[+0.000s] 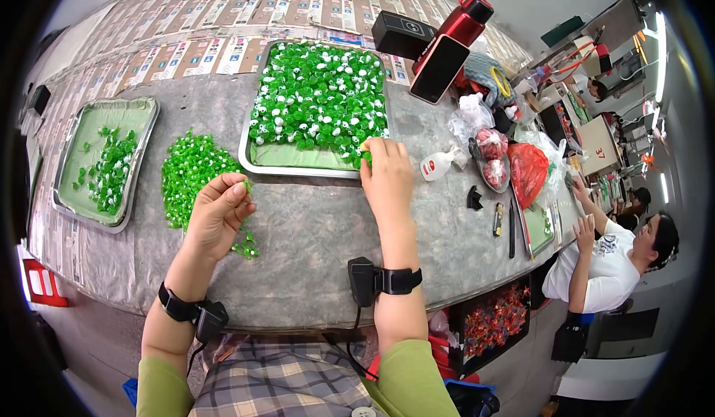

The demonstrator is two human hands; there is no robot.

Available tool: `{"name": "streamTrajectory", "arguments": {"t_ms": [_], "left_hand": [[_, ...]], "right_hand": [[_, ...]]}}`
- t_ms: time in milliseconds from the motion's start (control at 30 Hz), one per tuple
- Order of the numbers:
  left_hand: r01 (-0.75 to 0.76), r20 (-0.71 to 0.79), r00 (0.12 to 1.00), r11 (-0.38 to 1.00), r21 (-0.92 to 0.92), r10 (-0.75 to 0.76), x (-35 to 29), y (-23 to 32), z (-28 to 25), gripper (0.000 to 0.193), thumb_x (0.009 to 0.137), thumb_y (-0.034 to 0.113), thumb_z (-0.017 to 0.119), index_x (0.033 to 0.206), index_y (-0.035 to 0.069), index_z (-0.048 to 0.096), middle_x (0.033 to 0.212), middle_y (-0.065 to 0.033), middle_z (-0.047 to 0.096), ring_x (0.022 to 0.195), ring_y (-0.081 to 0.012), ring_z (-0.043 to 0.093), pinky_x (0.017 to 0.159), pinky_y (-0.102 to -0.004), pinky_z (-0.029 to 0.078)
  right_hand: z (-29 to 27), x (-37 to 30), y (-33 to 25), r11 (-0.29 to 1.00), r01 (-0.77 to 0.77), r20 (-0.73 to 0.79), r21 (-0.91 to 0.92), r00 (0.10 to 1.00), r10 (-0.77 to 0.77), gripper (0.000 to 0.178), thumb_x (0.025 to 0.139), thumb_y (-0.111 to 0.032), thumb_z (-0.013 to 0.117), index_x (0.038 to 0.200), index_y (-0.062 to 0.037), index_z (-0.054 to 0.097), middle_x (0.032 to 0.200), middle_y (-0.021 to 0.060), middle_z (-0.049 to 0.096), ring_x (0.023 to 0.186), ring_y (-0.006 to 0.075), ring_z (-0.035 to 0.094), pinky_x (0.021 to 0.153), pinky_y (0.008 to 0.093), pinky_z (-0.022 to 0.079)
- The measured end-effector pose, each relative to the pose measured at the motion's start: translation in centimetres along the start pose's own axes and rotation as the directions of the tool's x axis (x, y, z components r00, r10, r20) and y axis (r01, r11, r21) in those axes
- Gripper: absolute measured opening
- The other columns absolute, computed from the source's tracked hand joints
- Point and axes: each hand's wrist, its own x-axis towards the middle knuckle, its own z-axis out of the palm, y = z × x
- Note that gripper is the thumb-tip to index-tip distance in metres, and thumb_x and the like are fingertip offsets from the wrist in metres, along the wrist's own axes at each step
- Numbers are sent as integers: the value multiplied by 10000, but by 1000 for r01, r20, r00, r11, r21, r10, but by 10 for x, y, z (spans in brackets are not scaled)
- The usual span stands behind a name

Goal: The person applies glue onto small green plastic pieces with a glue bottle and joins them to white pieces by hand.

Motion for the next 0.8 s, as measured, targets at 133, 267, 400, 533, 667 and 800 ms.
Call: {"name": "streamTrajectory", "arguments": {"t_ms": [133,267,400,533,667,800], "left_hand": [[7,1,1000,1000,13,-7,-1,2,2,122,763,107,578,869,48,559,734,0,549,678,-84,525,657,-240,466],[14,12,1000,1000,23,-14,-2,2,1,121,759,106,582,863,48,556,735,0,551,676,-88,530,662,-241,467],[30,70,997,999,26,-32,-3,1,1,123,748,99,590,853,61,537,769,-17,559,698,-102,548,642,-251,486],[50,112,992,999,6,-51,-3,0,4,124,747,97,590,847,51,534,822,-53,576,739,-125,564,645,-263,492],[42,147,988,999,5,-43,-4,-2,5,134,756,98,584,866,35,541,775,-36,579,706,-111,566,655,-258,486],[55,157,986,998,-22,-51,-7,0,4,129,760,97,578,867,35,540,776,-43,580,697,-112,567,653,-254,485]], "right_hand": [[7,1,0,998,-5,57,-64,998,9,284,601,-11,595,856,-70,483,805,69,528,789,249,486,650,343,411],[3,1,-6,980,-123,30,155,992,120,291,622,-8,590,882,-61,471,811,60,526,737,215,490,656,318,412],[-16,-1,-39,402,-394,332,827,918,217,280,701,23,560,941,-49,435,851,34,513,767,109,497,698,227,406],[-20,-6,-73,-76,-535,530,841,845,-78,299,727,19,561,978,-47,411,885,36,504,818,95,497,747,213,405],[-20,-9,-84,-109,-565,547,818,822,-157,293,733,-5,575,972,-38,407,889,37,507,819,92,500,736,214,413],[-16,-12,-89,-159,-579,568,800,815,-113,268,738,-19,582,966,-23,441,888,42,523,805,95,517,719,211,425]]}}
